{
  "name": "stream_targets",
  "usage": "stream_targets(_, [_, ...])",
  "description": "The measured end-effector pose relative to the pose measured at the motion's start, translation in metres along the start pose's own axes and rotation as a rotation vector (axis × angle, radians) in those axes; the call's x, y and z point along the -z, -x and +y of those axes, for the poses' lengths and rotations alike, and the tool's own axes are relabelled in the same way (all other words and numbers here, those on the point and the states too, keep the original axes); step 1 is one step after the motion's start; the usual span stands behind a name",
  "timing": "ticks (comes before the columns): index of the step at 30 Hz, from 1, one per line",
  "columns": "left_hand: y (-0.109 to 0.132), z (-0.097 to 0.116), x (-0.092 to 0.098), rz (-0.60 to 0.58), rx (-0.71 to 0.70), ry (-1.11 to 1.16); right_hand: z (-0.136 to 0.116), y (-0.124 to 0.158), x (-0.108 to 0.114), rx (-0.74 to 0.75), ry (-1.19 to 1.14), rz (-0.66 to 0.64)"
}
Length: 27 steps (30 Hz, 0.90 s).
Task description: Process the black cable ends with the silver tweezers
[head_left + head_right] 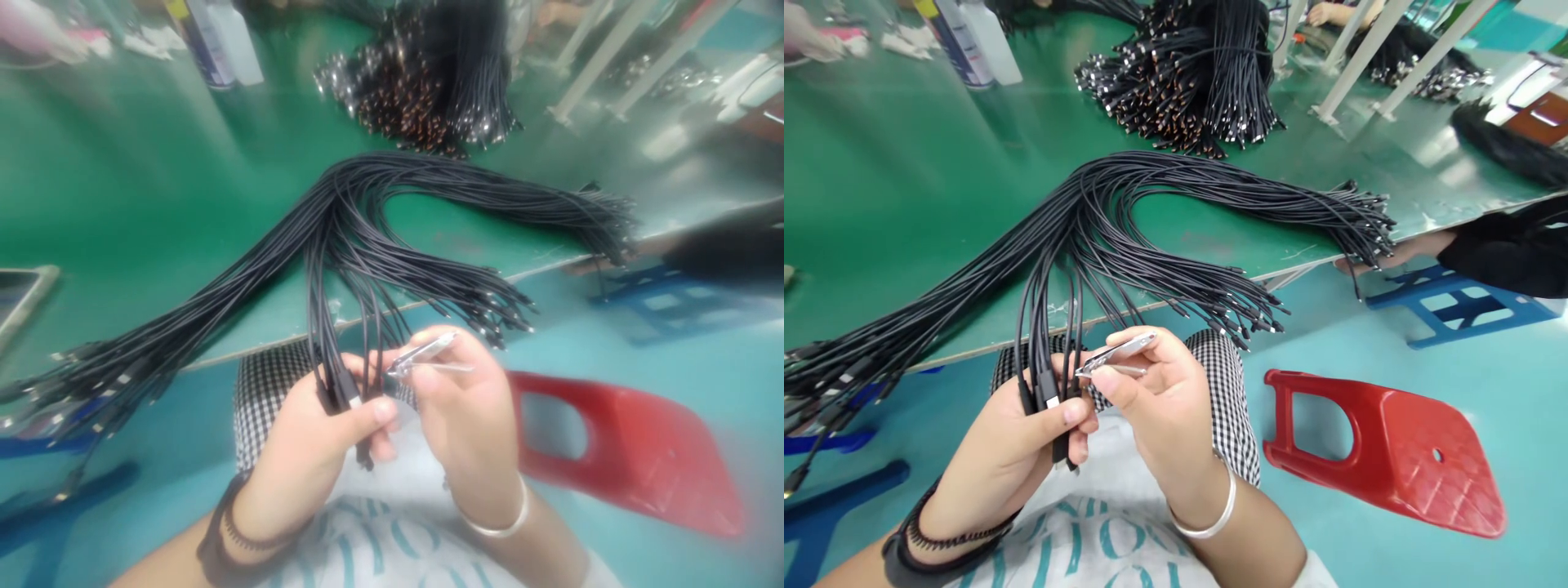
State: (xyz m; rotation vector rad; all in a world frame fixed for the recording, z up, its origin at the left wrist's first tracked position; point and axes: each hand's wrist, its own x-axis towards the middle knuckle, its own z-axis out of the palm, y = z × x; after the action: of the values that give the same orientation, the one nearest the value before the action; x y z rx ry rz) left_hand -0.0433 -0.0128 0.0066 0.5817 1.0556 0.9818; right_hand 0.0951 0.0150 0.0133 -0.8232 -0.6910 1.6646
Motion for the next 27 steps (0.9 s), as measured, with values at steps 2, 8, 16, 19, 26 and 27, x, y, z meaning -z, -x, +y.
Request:
stream_targets(2, [0.000,-0.002,0.003,0.048,0.019,-0.044,0.000,0.002,0.000,0.013,0.020,0.011])
stream_targets(8, [0.000,0.002,0.012,0.031,0.016,-0.129,0.002,0.003,0.001,0.009,0.053,0.044])
stream_targets(16, [0.001,0.007,0.014,-0.091,0.032,0.000,0.005,0.001,0.000,-0.071,0.043,0.065])
stream_targets(19, [-0.002,0.004,0.013,-0.149,-0.030,-0.032,0.006,0.001,-0.001,-0.062,0.018,0.032])
stream_targets(26, [-0.001,0.003,0.005,-0.135,-0.007,-0.044,0.001,0.005,0.001,-0.025,0.030,0.055])
stream_targets(27, [-0.001,0.004,0.004,-0.109,0.007,-0.064,0.000,0.006,0.001,-0.025,0.034,0.061])
